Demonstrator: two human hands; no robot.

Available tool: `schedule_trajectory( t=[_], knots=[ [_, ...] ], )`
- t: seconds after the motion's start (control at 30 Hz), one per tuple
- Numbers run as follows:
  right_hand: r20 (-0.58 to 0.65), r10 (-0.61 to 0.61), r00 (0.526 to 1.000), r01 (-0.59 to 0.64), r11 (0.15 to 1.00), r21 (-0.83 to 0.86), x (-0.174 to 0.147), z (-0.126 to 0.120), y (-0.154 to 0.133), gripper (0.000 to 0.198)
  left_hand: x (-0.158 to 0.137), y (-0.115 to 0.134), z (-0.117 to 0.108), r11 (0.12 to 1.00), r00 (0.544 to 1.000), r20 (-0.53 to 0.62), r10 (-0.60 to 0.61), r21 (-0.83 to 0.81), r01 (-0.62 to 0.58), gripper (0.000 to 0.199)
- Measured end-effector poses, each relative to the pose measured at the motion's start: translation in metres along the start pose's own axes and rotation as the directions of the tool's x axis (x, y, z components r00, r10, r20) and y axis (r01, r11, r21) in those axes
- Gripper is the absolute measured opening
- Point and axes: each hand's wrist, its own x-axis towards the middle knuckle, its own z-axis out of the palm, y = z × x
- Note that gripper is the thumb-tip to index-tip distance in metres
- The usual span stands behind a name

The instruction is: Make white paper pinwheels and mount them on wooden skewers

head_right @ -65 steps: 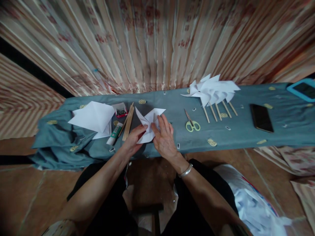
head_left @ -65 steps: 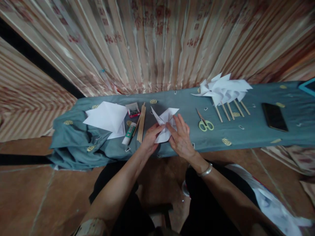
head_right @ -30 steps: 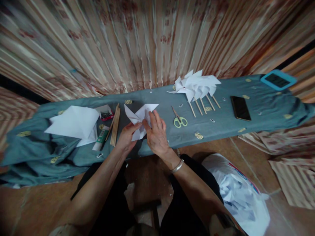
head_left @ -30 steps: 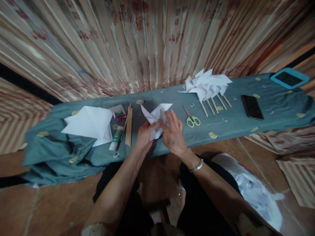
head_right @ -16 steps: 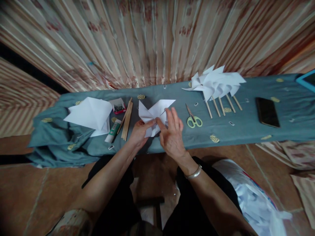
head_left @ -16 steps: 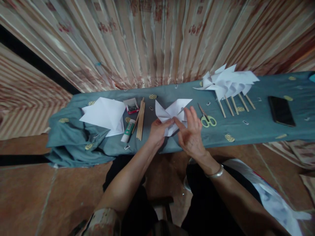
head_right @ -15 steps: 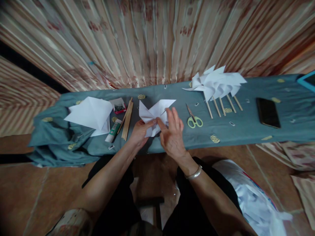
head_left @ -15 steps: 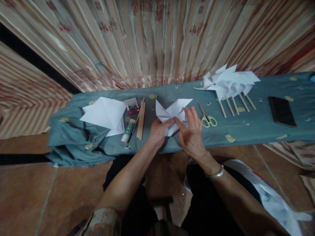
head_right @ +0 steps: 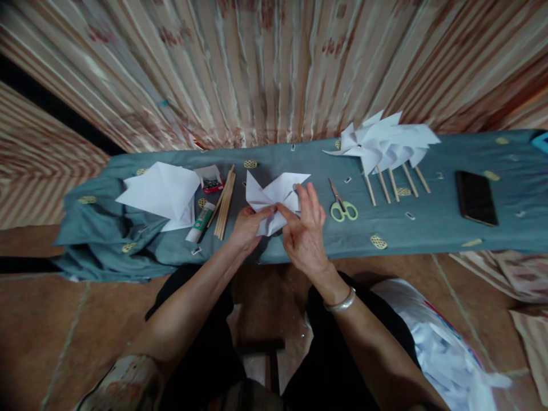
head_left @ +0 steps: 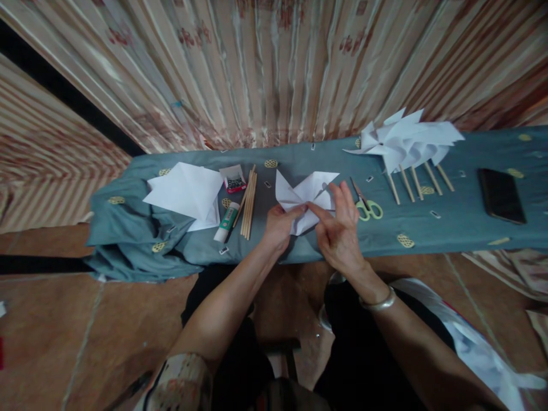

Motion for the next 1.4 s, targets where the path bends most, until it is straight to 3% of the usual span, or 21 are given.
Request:
schedule_trajectory(
  t=[0.33,0.47,0.53,0.63,0.73,0.87,1.03,1.4],
  knots=[
    [-0.03,-0.017,0.999,0.019,0.998,0.054,0.003,-0.008,-0.001,0.047,0.005,0.005,-0.004,0.997,0.996,-0.053,0.067,0.049,-0.064,0.023],
    [-0.087,0.138,0.987,-0.111,0.96,0.259,0.006,-0.014,0.01,0.051,0.01,0.008,-0.014,0.995,0.992,-0.099,0.081,0.07,-0.074,0.026],
    [-0.042,0.292,0.956,-0.239,0.85,0.469,0.007,-0.01,0.018,0.058,0.011,0.008,-0.018,0.995,0.993,-0.091,0.075,0.075,-0.068,0.028],
    [0.184,0.446,0.876,-0.42,0.517,0.746,0.01,-0.001,0.026,0.063,0.008,0.007,-0.022,0.993,0.997,-0.053,0.063,0.099,-0.057,0.031],
    [0.398,0.449,0.8,-0.536,0.235,0.811,0.013,0.006,0.023,0.059,0.002,0.005,-0.021,0.99,0.998,-0.009,0.057,0.132,-0.056,0.03],
    [0.509,0.435,0.743,-0.585,0.053,0.809,0.019,0.007,0.008,0.056,-0.005,0.005,-0.019,0.981,0.998,0.009,0.065,0.184,-0.065,0.029],
    [0.505,0.504,0.701,-0.587,0.004,0.81,0.025,0.01,-0.004,0.052,-0.005,0.006,-0.019,0.972,0.996,0.005,0.086,0.219,-0.085,0.025],
    [0.421,0.576,0.7,-0.561,0.08,0.824,0.03,0.018,-0.002,0.035,0.002,-0.001,-0.016,0.959,0.993,0.018,0.12,0.258,-0.12,0.022]
  ],
)
